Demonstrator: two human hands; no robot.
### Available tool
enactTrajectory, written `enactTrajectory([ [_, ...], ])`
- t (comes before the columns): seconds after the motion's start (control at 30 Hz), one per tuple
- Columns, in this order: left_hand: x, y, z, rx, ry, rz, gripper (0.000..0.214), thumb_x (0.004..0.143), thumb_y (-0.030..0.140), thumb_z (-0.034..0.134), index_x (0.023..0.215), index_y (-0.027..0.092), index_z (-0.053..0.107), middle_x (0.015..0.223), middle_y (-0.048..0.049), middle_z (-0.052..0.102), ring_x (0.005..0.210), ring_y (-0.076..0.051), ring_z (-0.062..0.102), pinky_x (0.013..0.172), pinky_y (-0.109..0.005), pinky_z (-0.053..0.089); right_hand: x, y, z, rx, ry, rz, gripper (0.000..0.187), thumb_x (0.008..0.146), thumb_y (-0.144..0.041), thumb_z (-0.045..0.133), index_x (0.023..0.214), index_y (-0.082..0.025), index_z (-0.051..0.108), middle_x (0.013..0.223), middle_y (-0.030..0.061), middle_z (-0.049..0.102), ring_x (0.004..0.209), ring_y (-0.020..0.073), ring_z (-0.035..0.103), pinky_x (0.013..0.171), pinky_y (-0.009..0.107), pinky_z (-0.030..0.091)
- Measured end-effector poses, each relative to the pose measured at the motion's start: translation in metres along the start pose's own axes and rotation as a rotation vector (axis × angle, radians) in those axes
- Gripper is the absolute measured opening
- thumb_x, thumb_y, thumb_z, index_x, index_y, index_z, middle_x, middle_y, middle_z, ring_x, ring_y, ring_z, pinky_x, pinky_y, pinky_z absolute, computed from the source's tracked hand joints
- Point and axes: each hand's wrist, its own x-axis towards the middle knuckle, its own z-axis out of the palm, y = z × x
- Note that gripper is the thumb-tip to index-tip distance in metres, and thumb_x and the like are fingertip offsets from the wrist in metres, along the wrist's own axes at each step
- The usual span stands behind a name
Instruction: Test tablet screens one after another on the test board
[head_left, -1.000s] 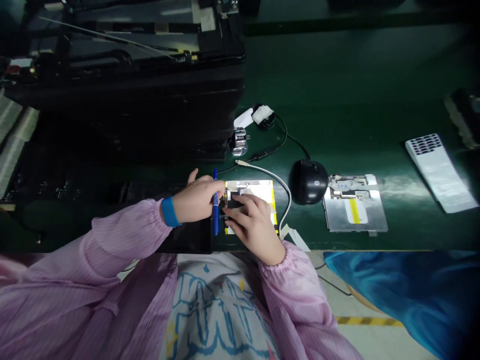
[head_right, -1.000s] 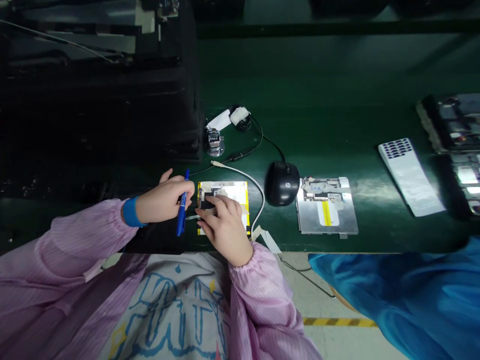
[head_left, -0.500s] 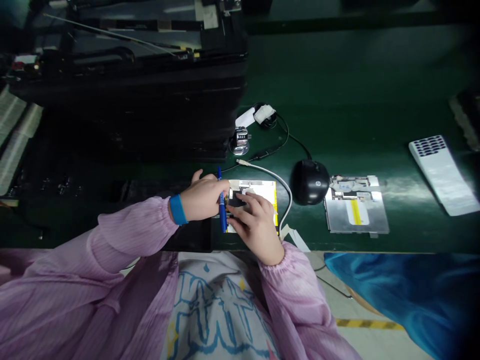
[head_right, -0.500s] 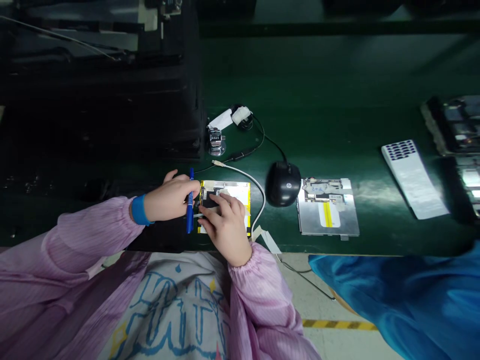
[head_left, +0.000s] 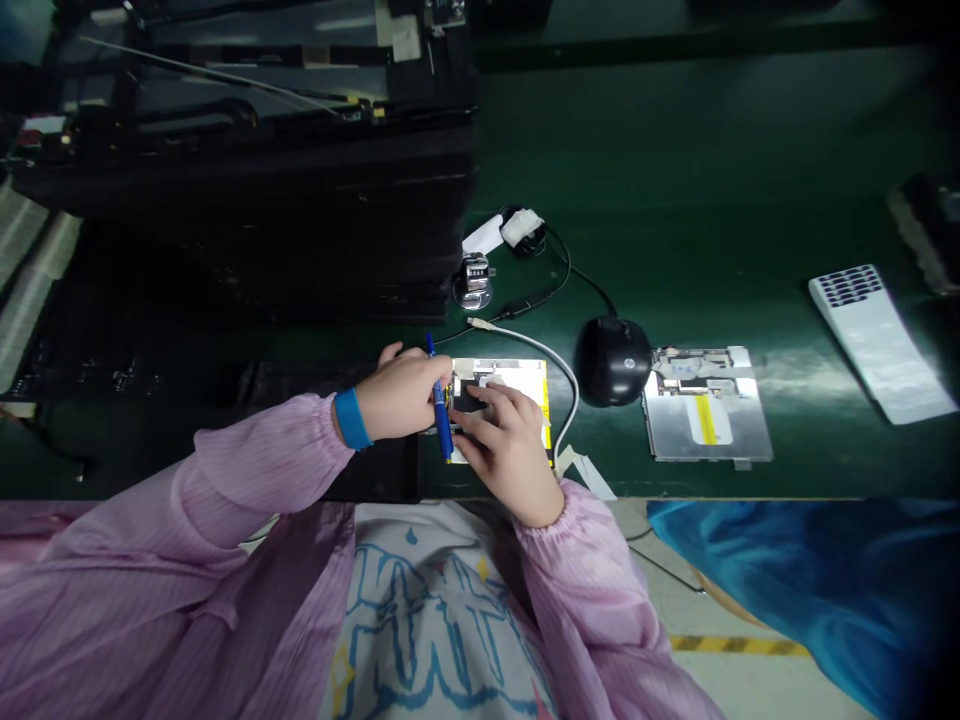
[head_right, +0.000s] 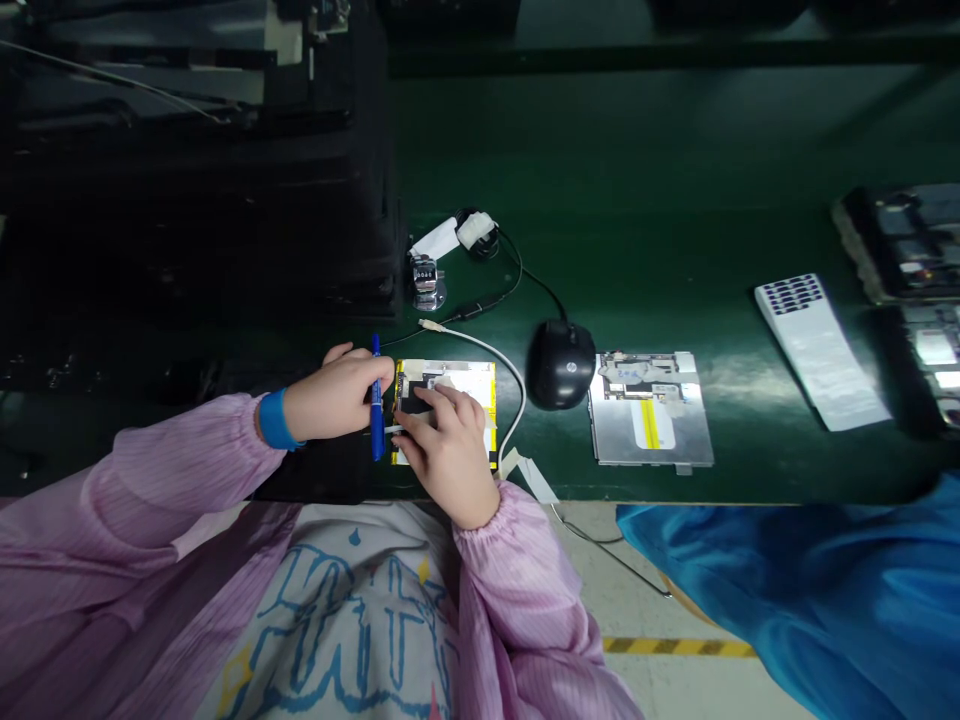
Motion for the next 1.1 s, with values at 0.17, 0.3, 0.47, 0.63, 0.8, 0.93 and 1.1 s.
enactTrajectory([
  [0.17, 0.003, -0.004, -0.003, -0.051, 0.0, 0.014, 0.011, 0.068, 0.017, 0.055, 0.072, 0.02, 0.045, 0.072, 0.0, 0.059, 0.081, -0.021, 0.057, 0.096, -0.042, 0.032, 0.0, 0.002, 0.001, 0.015, 0.012, 0.004, 0.021, 0.086, -0.034, 0.061, 0.104, -0.025, 0.07, 0.122, 0.0084, 0.059, 0.118, 0.03, 0.046, 0.095, 0.049, 0.039],
  [0.3, 0.008, -0.006, -0.004, -0.045, -0.019, 0.019, 0.011, 0.067, 0.015, 0.054, 0.072, 0.02, 0.045, 0.071, 0.0015, 0.06, 0.076, -0.02, 0.057, 0.092, -0.04, 0.033, 0.0, 0.002, 0.001, 0.023, 0.015, 0.008, 0.021, 0.086, -0.034, 0.062, 0.103, -0.026, 0.07, 0.123, 0.0082, 0.059, 0.118, 0.0298, 0.046, 0.095, 0.049, 0.038],
  [0.47, 0.012, -0.008, -0.007, -0.086, -0.057, 0.028, 0.009, 0.067, 0.015, 0.052, 0.07, 0.02, 0.045, 0.069, 0.0028, 0.061, 0.069, -0.017, 0.057, 0.087, -0.035, 0.036, 0.0, 0.003, 0.001, 0.034, 0.032, 0.007, 0.021, 0.084, -0.033, 0.065, 0.102, -0.025, 0.071, 0.122, 0.0083, 0.06, 0.117, 0.0298, 0.047, 0.094, 0.049, 0.039],
  [0.63, 0.013, -0.007, -0.008, -0.074, -0.078, 0.014, 0.007, 0.067, 0.017, 0.053, 0.069, 0.019, 0.046, 0.071, 0.0018, 0.063, 0.073, -0.018, 0.058, 0.086, -0.036, 0.034, 0.0, 0.005, 0.002, 0.047, 0.056, -0.004, 0.018, 0.084, -0.033, 0.065, 0.099, -0.025, 0.072, 0.121, 0.0079, 0.061, 0.117, 0.0295, 0.047, 0.094, 0.048, 0.04],
  [0.8, 0.014, -0.003, -0.007, -0.027, -0.101, -0.018, 0.007, 0.067, 0.02, 0.055, 0.07, 0.02, 0.048, 0.073, 0.0008, 0.063, 0.082, -0.022, 0.058, 0.085, -0.037, 0.033, 0.0, 0.004, 0.001, 0.05, 0.048, 0.003, 0.017, 0.085, -0.033, 0.064, 0.097, -0.025, 0.072, 0.121, 0.0076, 0.061, 0.117, 0.0295, 0.047, 0.095, 0.048, 0.04],
  [0.93, 0.014, -0.001, -0.008, -0.021, -0.1, -0.03, 0.007, 0.067, 0.022, 0.054, 0.071, 0.02, 0.049, 0.074, 0.0001, 0.063, 0.084, -0.023, 0.058, 0.084, -0.038, 0.033, 0.0, 0.003, 0.0, 0.052, 0.032, 0.013, 0.017, 0.085, -0.033, 0.063, 0.098, -0.026, 0.072, 0.122, 0.0076, 0.06, 0.118, 0.0294, 0.047, 0.095, 0.049, 0.039],
  [1.1, 0.015, 0.002, -0.008, -0.004, -0.099, -0.065, 0.008, 0.067, 0.023, 0.054, 0.072, 0.021, 0.05, 0.074, -0.0003, 0.063, 0.086, -0.025, 0.059, 0.083, -0.038, 0.033, 0.0, 0.004, 0.0, 0.056, 0.018, 0.023, 0.017, 0.085, -0.031, 0.063, 0.098, -0.026, 0.072, 0.123, 0.0076, 0.06, 0.119, 0.0296, 0.045, 0.095, 0.049, 0.038],
])
